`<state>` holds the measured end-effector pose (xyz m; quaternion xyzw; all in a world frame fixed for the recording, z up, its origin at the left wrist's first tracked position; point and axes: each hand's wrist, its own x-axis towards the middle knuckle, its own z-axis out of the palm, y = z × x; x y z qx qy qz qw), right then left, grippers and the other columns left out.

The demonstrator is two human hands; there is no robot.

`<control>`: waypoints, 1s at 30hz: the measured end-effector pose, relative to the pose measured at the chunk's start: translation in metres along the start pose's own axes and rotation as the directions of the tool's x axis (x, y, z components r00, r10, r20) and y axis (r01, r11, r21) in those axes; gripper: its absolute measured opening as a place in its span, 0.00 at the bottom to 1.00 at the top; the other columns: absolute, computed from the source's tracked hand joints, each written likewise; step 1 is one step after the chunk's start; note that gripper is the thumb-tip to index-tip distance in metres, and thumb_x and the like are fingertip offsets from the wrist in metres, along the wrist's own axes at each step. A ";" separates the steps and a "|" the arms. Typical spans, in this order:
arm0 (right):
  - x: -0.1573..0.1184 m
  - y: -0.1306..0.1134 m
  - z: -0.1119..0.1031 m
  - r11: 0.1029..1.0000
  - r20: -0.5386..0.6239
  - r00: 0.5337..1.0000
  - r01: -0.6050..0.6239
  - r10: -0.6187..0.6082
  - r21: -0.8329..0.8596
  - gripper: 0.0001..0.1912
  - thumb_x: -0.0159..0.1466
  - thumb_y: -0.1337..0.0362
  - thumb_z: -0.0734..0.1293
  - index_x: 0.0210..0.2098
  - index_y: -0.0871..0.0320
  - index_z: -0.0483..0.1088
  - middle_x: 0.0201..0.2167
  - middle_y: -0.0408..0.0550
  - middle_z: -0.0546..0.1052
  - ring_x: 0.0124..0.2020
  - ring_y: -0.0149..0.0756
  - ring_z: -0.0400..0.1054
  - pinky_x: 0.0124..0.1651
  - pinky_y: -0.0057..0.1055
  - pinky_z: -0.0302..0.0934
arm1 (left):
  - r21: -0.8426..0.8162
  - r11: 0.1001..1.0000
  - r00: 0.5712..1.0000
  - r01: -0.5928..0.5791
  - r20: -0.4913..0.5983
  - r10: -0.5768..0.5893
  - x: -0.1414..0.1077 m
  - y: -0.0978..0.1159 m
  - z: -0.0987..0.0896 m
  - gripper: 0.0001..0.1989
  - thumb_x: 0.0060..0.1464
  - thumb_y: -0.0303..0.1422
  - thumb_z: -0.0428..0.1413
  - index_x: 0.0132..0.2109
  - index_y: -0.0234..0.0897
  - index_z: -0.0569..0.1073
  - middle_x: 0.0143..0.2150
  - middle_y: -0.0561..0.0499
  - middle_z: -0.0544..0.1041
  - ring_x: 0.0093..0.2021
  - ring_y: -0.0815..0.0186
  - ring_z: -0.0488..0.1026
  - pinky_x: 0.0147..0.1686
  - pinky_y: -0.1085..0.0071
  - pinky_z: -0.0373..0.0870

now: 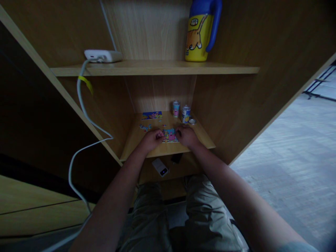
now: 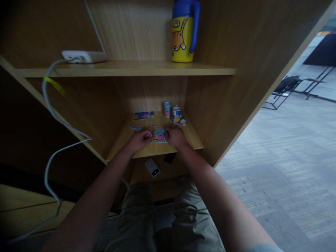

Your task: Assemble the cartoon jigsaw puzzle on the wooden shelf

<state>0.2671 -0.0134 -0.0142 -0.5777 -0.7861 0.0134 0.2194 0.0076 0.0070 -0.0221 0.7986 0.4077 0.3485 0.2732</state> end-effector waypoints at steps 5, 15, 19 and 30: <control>0.000 0.001 0.001 1.000 0.003 1.000 0.004 -0.004 0.009 0.15 0.76 0.61 0.66 0.55 0.58 0.82 0.55 0.59 0.83 0.59 0.52 0.74 0.65 0.42 0.64 | -0.008 1.000 1.000 0.005 0.007 -0.005 0.000 -0.001 0.000 0.09 0.60 0.41 0.64 0.37 0.41 0.77 0.32 0.53 0.79 0.33 0.63 0.73 0.35 0.68 0.68; 0.001 0.002 0.001 1.000 0.012 1.000 0.004 -0.004 0.012 0.15 0.76 0.62 0.66 0.55 0.57 0.82 0.56 0.58 0.83 0.59 0.49 0.74 0.67 0.41 0.63 | 0.007 1.000 1.000 -0.015 0.006 0.015 0.000 -0.001 0.001 0.10 0.61 0.42 0.64 0.37 0.41 0.77 0.31 0.53 0.78 0.33 0.63 0.73 0.35 0.68 0.67; 0.002 0.003 0.003 1.000 0.003 1.000 0.007 -0.007 0.013 0.14 0.76 0.62 0.67 0.54 0.57 0.82 0.56 0.57 0.83 0.59 0.49 0.74 0.66 0.40 0.63 | 0.018 1.000 1.000 -0.011 0.007 0.011 -0.001 0.001 0.000 0.10 0.61 0.41 0.64 0.37 0.41 0.77 0.31 0.54 0.78 0.32 0.64 0.72 0.35 0.68 0.67; 0.003 0.008 0.008 0.999 -0.036 0.999 0.038 -0.037 0.025 0.13 0.75 0.63 0.67 0.52 0.57 0.83 0.54 0.57 0.84 0.57 0.49 0.75 0.66 0.40 0.64 | 0.016 0.999 0.999 -0.030 0.012 0.030 0.000 0.001 0.000 0.08 0.61 0.39 0.64 0.37 0.41 0.77 0.31 0.54 0.78 0.32 0.64 0.72 0.36 0.68 0.68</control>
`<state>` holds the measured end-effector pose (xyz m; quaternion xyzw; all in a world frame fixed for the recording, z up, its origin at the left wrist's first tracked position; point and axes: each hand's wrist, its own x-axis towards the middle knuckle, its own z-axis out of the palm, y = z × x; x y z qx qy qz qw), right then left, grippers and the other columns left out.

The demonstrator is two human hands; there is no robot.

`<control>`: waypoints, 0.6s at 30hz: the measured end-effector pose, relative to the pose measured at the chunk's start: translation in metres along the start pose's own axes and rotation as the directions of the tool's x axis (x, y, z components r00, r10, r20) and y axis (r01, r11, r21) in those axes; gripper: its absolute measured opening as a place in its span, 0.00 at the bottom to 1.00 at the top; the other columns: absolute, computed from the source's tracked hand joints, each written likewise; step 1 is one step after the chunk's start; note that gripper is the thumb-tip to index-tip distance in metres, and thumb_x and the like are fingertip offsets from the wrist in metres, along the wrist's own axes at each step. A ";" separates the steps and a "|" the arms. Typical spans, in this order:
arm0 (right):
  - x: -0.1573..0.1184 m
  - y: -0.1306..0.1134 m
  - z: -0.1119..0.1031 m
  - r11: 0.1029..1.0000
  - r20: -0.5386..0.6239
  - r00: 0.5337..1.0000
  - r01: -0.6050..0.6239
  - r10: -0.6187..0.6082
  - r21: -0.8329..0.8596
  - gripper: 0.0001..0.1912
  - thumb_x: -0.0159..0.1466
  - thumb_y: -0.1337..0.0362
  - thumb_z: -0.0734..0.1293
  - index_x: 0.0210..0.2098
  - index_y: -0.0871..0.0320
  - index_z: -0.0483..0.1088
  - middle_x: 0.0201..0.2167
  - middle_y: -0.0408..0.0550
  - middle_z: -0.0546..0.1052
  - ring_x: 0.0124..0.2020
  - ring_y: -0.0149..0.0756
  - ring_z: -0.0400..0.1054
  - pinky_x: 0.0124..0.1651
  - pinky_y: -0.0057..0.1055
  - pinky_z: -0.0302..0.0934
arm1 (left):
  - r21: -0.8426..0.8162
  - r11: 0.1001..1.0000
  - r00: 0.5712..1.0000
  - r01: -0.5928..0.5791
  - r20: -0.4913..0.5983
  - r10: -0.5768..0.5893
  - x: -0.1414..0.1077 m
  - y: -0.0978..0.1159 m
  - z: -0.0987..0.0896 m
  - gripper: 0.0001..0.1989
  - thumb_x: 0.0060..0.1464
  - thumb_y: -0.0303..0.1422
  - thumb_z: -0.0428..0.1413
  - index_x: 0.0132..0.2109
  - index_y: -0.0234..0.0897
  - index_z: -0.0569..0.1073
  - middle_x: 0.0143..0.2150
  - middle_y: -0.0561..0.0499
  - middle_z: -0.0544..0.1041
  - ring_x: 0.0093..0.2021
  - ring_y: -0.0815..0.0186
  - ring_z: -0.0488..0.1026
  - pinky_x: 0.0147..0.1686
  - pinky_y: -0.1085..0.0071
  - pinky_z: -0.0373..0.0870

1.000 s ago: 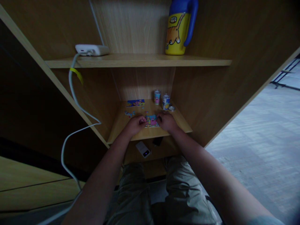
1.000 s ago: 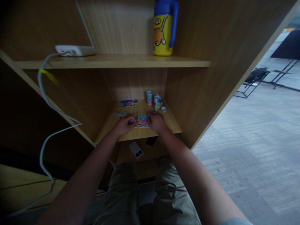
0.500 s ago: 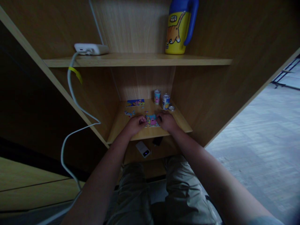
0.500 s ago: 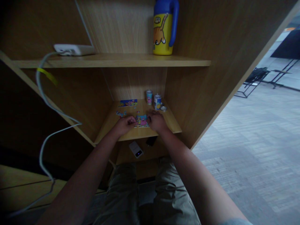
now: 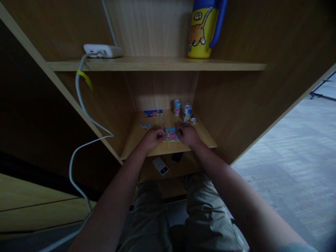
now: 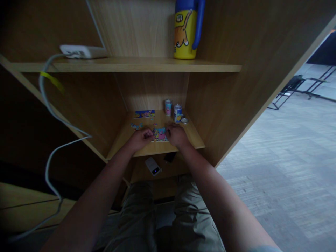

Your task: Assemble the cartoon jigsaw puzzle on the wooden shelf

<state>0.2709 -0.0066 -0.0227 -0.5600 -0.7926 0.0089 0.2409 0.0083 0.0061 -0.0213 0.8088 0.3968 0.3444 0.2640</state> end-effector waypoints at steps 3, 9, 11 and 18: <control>0.000 0.001 0.001 1.000 0.001 1.000 0.000 0.000 -0.006 0.13 0.76 0.62 0.67 0.52 0.56 0.83 0.54 0.56 0.84 0.57 0.49 0.75 0.65 0.40 0.64 | 0.001 1.000 1.000 0.009 -0.005 -0.009 0.000 0.001 0.000 0.08 0.61 0.39 0.64 0.37 0.40 0.77 0.31 0.54 0.78 0.32 0.65 0.72 0.36 0.69 0.68; 0.001 0.001 0.001 1.000 0.011 1.000 -0.004 0.004 -0.008 0.13 0.75 0.62 0.67 0.52 0.56 0.83 0.54 0.57 0.83 0.58 0.50 0.74 0.65 0.41 0.64 | -0.010 1.000 1.000 0.019 0.006 -0.019 0.000 0.000 0.000 0.09 0.61 0.39 0.64 0.37 0.40 0.77 0.31 0.54 0.78 0.32 0.65 0.73 0.35 0.69 0.67; 0.001 0.001 0.002 1.000 0.000 1.000 -0.003 0.003 -0.011 0.13 0.76 0.62 0.67 0.52 0.57 0.83 0.54 0.57 0.83 0.58 0.50 0.74 0.64 0.40 0.64 | -0.003 1.000 1.000 0.020 0.005 -0.020 0.000 -0.001 0.000 0.09 0.62 0.39 0.64 0.37 0.40 0.78 0.31 0.54 0.79 0.32 0.64 0.73 0.35 0.69 0.67; 0.000 0.000 0.001 1.000 0.017 1.000 -0.005 0.005 -0.005 0.14 0.76 0.62 0.67 0.54 0.57 0.82 0.56 0.58 0.83 0.58 0.50 0.74 0.64 0.41 0.63 | -0.005 1.000 1.000 0.015 0.004 -0.015 0.000 -0.002 0.001 0.09 0.62 0.39 0.64 0.36 0.40 0.77 0.31 0.54 0.78 0.32 0.64 0.72 0.35 0.69 0.68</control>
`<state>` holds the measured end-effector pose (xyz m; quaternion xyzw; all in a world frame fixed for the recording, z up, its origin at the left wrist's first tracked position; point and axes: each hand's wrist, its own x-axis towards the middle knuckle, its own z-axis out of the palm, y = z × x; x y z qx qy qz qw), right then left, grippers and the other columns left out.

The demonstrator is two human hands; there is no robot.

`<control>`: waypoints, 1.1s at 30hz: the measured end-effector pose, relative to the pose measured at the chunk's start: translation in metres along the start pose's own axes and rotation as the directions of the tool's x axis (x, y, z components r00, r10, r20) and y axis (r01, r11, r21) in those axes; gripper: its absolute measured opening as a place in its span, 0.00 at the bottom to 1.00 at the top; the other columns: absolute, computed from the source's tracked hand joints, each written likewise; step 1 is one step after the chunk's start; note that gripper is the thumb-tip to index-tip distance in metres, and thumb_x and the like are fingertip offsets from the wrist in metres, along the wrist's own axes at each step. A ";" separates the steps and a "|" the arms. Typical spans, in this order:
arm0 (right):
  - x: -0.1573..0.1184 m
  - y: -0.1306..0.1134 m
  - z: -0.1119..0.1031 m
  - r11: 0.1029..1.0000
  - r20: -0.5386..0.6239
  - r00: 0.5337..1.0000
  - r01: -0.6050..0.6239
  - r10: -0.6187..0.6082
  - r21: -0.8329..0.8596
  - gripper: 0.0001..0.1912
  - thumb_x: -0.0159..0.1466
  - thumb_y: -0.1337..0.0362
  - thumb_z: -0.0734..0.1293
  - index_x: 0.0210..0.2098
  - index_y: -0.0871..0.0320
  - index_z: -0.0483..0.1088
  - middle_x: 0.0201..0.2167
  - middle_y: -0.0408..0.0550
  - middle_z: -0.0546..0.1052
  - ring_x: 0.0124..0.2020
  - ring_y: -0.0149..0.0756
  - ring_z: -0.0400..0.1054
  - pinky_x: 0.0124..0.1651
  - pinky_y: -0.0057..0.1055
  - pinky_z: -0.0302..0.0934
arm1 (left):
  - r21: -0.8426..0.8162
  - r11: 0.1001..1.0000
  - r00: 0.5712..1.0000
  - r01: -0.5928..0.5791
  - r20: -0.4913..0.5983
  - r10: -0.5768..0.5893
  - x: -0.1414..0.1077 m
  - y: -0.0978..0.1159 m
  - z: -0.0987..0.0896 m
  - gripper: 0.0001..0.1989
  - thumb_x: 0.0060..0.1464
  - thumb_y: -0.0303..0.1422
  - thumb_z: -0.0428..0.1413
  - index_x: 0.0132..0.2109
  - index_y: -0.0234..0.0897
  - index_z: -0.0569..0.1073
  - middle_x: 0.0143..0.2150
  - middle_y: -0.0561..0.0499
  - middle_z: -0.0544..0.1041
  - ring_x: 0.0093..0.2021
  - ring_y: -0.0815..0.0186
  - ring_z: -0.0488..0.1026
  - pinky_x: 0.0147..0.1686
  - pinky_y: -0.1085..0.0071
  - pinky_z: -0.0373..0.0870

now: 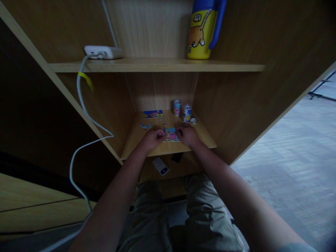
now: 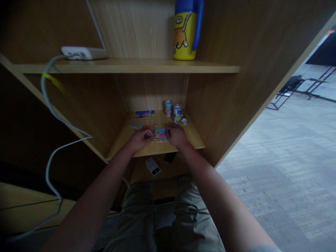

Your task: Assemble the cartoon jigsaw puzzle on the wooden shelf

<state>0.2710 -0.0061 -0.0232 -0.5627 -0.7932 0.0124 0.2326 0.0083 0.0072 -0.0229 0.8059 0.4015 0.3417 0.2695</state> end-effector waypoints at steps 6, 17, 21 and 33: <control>0.000 0.001 0.000 1.000 -0.009 1.000 0.006 -0.006 -0.006 0.14 0.76 0.62 0.66 0.53 0.57 0.82 0.55 0.58 0.83 0.58 0.51 0.74 0.65 0.42 0.64 | 0.003 1.000 1.000 -0.005 0.000 0.005 0.000 0.000 0.000 0.09 0.61 0.40 0.64 0.36 0.40 0.77 0.31 0.54 0.78 0.32 0.64 0.73 0.34 0.69 0.67; 0.000 0.000 0.000 1.000 0.000 1.000 -0.008 0.008 0.003 0.14 0.76 0.62 0.66 0.54 0.57 0.83 0.55 0.58 0.83 0.58 0.50 0.74 0.66 0.41 0.63 | 0.003 1.000 1.000 -0.013 -0.009 0.013 0.000 -0.003 0.000 0.11 0.61 0.43 0.63 0.37 0.41 0.77 0.32 0.54 0.79 0.33 0.64 0.73 0.36 0.69 0.68; 0.000 0.000 -0.001 1.000 0.003 1.000 -0.015 0.015 0.001 0.14 0.76 0.62 0.67 0.54 0.57 0.83 0.55 0.58 0.84 0.58 0.49 0.74 0.66 0.40 0.64 | -0.010 1.000 1.000 -0.002 -0.012 0.002 0.000 -0.002 0.001 0.11 0.61 0.43 0.63 0.37 0.41 0.77 0.32 0.53 0.79 0.33 0.64 0.73 0.35 0.68 0.68; 0.000 -0.002 -0.003 1.000 0.003 1.000 -0.015 0.015 -0.008 0.14 0.75 0.62 0.66 0.53 0.56 0.83 0.54 0.57 0.84 0.57 0.50 0.75 0.65 0.41 0.64 | 0.031 1.000 1.000 -0.006 -0.003 0.006 0.000 0.000 0.000 0.10 0.61 0.41 0.64 0.36 0.41 0.76 0.31 0.54 0.78 0.32 0.64 0.72 0.34 0.68 0.67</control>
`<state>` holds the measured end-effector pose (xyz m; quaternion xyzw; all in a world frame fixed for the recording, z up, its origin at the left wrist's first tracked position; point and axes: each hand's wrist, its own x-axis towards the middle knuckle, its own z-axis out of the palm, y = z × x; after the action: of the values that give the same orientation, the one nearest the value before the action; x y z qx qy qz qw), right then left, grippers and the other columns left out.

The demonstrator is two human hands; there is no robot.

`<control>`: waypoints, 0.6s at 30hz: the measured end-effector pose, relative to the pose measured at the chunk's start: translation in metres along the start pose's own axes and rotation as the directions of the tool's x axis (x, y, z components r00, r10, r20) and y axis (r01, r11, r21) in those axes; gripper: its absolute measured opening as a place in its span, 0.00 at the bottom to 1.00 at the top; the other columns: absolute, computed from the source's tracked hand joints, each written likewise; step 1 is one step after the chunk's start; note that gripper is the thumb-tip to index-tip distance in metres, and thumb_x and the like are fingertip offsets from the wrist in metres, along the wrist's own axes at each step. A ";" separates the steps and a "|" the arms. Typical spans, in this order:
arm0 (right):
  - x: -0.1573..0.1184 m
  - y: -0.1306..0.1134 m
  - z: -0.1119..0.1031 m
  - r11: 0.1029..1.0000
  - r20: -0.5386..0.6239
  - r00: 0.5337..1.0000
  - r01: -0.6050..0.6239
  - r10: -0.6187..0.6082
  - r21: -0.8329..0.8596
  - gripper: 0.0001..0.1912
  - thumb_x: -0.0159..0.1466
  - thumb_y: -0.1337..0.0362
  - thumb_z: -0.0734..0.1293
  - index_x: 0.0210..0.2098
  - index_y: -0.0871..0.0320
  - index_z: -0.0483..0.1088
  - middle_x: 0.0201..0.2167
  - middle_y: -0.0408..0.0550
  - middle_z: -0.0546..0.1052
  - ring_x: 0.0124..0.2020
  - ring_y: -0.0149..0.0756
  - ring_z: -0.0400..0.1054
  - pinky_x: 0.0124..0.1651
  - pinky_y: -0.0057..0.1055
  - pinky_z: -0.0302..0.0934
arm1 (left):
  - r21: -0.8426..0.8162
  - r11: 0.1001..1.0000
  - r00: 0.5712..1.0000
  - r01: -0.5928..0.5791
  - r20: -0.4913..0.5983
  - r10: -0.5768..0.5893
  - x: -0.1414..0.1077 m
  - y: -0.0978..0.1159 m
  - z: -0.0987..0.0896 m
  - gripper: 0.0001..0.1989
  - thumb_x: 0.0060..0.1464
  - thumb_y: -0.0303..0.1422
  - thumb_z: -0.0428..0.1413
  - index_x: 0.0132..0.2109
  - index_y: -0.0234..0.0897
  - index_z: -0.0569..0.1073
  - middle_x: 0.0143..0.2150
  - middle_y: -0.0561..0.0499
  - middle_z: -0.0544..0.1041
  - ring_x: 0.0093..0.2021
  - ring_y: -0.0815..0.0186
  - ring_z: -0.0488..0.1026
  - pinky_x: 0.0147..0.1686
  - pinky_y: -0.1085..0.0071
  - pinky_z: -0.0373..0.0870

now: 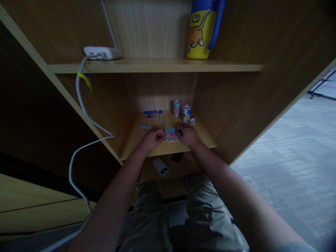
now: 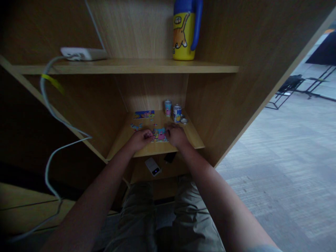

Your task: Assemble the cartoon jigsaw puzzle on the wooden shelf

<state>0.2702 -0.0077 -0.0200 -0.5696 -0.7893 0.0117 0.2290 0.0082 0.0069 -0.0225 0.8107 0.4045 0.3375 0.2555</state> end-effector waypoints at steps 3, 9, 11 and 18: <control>-0.001 0.000 0.000 1.000 -0.005 1.000 -0.003 0.003 0.003 0.14 0.76 0.62 0.66 0.53 0.56 0.83 0.55 0.57 0.83 0.58 0.49 0.74 0.65 0.40 0.64 | -0.003 1.000 1.000 -0.007 0.005 0.007 0.000 0.000 0.000 0.10 0.62 0.41 0.63 0.37 0.41 0.76 0.32 0.53 0.78 0.32 0.64 0.73 0.35 0.68 0.68; -0.001 -0.002 -0.001 1.000 0.007 1.000 -0.011 0.011 0.016 0.13 0.76 0.62 0.67 0.54 0.57 0.82 0.55 0.57 0.83 0.58 0.50 0.73 0.64 0.39 0.63 | -0.006 1.000 1.000 0.003 -0.001 -0.003 0.000 -0.001 0.001 0.10 0.62 0.41 0.64 0.37 0.41 0.76 0.31 0.54 0.78 0.32 0.64 0.73 0.35 0.68 0.69; -0.001 -0.002 -0.001 1.000 0.012 1.000 -0.015 0.014 0.014 0.13 0.76 0.62 0.67 0.54 0.57 0.82 0.55 0.58 0.83 0.59 0.50 0.73 0.64 0.39 0.63 | -0.008 1.000 1.000 0.007 0.002 -0.007 0.000 0.000 0.001 0.10 0.62 0.42 0.64 0.37 0.41 0.76 0.31 0.54 0.78 0.32 0.64 0.73 0.35 0.68 0.69; 0.000 0.001 0.001 1.000 -0.014 1.000 0.006 -0.006 0.007 0.13 0.76 0.62 0.67 0.52 0.56 0.83 0.56 0.57 0.83 0.59 0.49 0.74 0.65 0.40 0.64 | -0.009 1.000 1.000 0.012 -0.002 -0.012 -0.001 0.002 0.000 0.10 0.62 0.42 0.64 0.37 0.41 0.77 0.31 0.53 0.79 0.32 0.64 0.73 0.35 0.68 0.69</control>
<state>0.2706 -0.0077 -0.0209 -0.5663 -0.7894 0.0097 0.2367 0.0089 0.0051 -0.0219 0.8068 0.4079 0.3387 0.2605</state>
